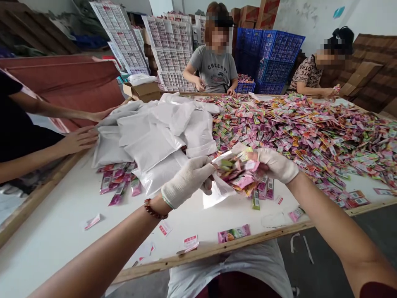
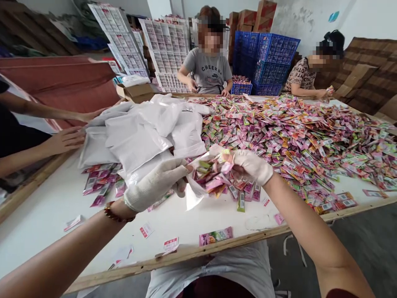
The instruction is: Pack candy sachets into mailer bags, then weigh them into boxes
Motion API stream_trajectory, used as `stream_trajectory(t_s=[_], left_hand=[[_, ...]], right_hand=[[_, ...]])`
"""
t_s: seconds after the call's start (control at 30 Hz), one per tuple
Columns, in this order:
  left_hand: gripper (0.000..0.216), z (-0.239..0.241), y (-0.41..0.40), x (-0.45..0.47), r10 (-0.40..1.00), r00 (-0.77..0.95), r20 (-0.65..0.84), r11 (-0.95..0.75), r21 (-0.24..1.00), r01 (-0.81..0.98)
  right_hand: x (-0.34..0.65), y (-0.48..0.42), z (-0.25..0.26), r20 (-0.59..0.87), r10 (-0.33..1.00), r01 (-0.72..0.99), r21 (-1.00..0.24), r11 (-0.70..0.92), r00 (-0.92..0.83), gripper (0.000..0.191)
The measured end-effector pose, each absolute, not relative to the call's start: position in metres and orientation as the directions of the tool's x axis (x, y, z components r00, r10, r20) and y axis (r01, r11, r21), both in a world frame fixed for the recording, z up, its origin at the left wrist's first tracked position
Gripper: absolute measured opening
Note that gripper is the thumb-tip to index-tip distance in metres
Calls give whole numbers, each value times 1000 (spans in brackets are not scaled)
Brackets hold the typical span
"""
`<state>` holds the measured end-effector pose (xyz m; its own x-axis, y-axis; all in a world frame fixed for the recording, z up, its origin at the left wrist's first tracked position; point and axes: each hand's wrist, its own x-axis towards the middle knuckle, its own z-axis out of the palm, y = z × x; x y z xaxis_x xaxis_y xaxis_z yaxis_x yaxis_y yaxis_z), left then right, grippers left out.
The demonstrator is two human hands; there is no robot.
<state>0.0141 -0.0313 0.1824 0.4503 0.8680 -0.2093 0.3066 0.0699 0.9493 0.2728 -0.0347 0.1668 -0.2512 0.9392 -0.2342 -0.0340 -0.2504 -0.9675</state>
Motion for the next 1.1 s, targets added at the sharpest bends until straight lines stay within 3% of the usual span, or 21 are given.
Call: stream_trajectory(t_s=[0.13, 0.27, 0.33, 0.43, 0.5, 0.57, 0.63, 0.7, 0.73, 0.77, 0.83, 0.97, 1.1], left_hand=[[20, 193, -19, 11, 853, 431, -295, 79, 889, 452], [18, 203, -6, 11, 860, 442, -253, -25, 847, 532], [18, 210, -2, 13, 876, 444, -190, -160, 753, 638], [18, 219, -8, 18, 875, 483, 24, -399, 599, 694], [18, 215, -23, 23, 839, 532, 119, -515, 494, 701], [18, 200, -43, 29, 797, 593, 114, -587, 376, 717], [20, 176, -64, 36, 766, 641, 47, -624, 291, 725], [23, 152, -81, 43, 747, 664, -26, -635, 263, 726], [25, 143, -87, 46, 739, 672, -49, -639, 262, 723], [26, 136, -92, 50, 729, 682, -61, -648, 261, 716], [28, 131, -98, 58, 697, 711, -87, -678, 243, 694], [28, 140, -108, 72, 596, 775, -213, -749, 203, 631], [23, 136, -130, 90, 548, 793, -265, -763, 230, 604]], right_hand=[[278, -32, 175, -220, 963, 107, -973, -205, -155, 50], [277, -37, 179, -150, 970, 61, -988, -141, -192, 51], [275, -46, 181, -124, 978, 87, -990, -110, -165, 52], [273, -71, 182, -100, 979, 164, -984, -71, -179, 52], [273, -96, 177, -123, 966, 325, -945, -45, -226, 51], [275, -123, 166, -134, 965, 598, -801, 28, -225, 41], [278, -151, 151, -61, 982, 835, -538, 118, -178, 29], [280, -176, 137, 68, 988, 936, -319, 152, -138, 23], [279, -187, 131, 112, 986, 945, -288, 152, -124, 24], [278, -197, 125, 126, 985, 935, -322, 152, -117, 26], [269, -212, 115, 86, 993, 850, -514, 118, -86, 32], [240, -223, 94, -65, 998, 426, -902, -67, 18, 37], [217, -218, 66, -131, 987, -71, -990, -125, 88, 41]])
